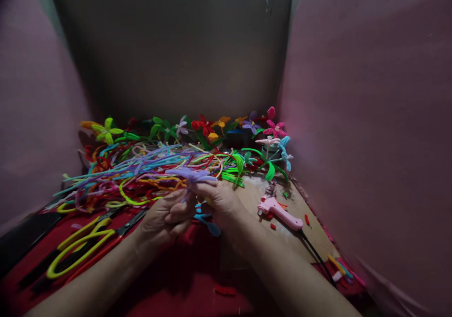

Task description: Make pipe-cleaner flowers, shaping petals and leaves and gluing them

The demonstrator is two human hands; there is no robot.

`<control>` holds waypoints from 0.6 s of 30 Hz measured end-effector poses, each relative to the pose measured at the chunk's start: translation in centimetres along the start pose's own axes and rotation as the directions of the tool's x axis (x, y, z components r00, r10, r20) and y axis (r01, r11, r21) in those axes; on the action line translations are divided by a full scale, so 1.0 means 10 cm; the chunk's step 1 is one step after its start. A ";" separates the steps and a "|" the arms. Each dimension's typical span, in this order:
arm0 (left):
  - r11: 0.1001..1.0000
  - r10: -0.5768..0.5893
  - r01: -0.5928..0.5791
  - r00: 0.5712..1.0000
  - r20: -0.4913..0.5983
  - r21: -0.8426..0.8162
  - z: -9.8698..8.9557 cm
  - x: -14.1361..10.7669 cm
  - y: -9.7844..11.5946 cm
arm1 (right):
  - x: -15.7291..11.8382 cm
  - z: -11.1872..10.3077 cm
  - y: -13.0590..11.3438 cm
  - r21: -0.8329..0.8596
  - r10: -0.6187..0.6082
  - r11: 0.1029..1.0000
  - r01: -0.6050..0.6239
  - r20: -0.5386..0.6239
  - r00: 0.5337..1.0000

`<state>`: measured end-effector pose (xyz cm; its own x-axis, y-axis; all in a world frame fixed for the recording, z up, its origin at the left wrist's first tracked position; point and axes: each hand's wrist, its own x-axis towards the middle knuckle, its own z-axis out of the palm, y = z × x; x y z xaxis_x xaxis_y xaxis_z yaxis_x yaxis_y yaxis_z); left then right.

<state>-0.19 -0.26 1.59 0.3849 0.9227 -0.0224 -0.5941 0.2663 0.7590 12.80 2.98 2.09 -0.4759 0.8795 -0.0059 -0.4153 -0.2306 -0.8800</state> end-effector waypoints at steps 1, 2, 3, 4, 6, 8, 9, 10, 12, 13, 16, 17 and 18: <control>1.000 -0.020 0.021 0.999 0.027 -0.017 -0.01 0.00 0.00 | 0.00 0.01 0.00 0.010 0.005 1.000 -0.005 0.016 1.000; 0.999 -0.034 0.034 0.998 0.044 -0.009 -0.01 0.01 0.00 | -0.01 0.02 0.00 0.017 -0.002 1.000 0.002 0.010 1.000; 0.999 -0.032 0.031 0.999 0.043 0.033 -0.01 0.01 0.00 | -0.01 0.02 0.00 0.021 -0.018 1.000 0.018 -0.015 1.000; 0.993 -0.013 0.010 1.000 0.026 0.114 -0.01 0.01 0.00 | -0.02 0.03 0.00 0.028 -0.037 0.999 0.038 -0.048 0.998; 0.926 0.109 -0.083 0.993 -0.050 0.368 0.01 0.01 -0.01 | -0.03 0.04 0.01 0.046 -0.085 0.995 0.091 -0.110 0.990; 0.746 0.337 -0.188 0.934 -0.117 0.639 0.04 -0.01 -0.03 | -0.04 0.06 0.02 0.053 -0.160 0.985 0.167 -0.113 0.981; 0.643 0.447 -0.221 0.886 -0.125 0.734 0.04 -0.02 -0.04 | -0.04 0.08 0.02 0.045 -0.194 0.979 0.199 -0.104 0.976; 0.556 0.530 -0.235 0.839 -0.123 0.797 0.05 -0.04 -0.06 | -0.05 0.09 0.03 0.031 -0.227 0.973 0.230 -0.098 0.969; 0.480 0.589 -0.235 0.801 -0.112 0.846 0.05 -0.07 -0.08 | -0.06 0.11 0.04 -0.023 -0.263 0.965 0.262 -0.086 0.961; 0.490 0.572 -0.226 0.812 -0.114 0.842 0.05 -0.08 -0.07 | -0.07 0.11 0.05 -0.055 -0.269 0.962 0.266 -0.081 0.960; 0.615 0.471 -0.200 0.869 -0.152 0.763 0.09 -0.11 -0.03 | -0.08 0.09 0.08 -0.168 -0.278 0.948 0.269 -0.030 0.960; 0.662 0.439 -0.193 0.883 -0.166 0.724 0.11 -0.12 -0.01 | -0.08 0.08 0.08 -0.203 -0.279 0.941 0.270 -0.014 0.960; 0.703 0.415 -0.187 0.892 -0.181 0.686 0.13 -0.12 0.01 | -0.08 0.08 0.09 -0.229 -0.280 0.935 0.271 -0.005 0.960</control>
<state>0.17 -1.73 2.51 -0.0312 0.9838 0.1765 -0.0059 -0.1768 0.9842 12.24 1.76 1.70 -0.3368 0.9110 0.2380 -0.3401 0.1180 -0.9330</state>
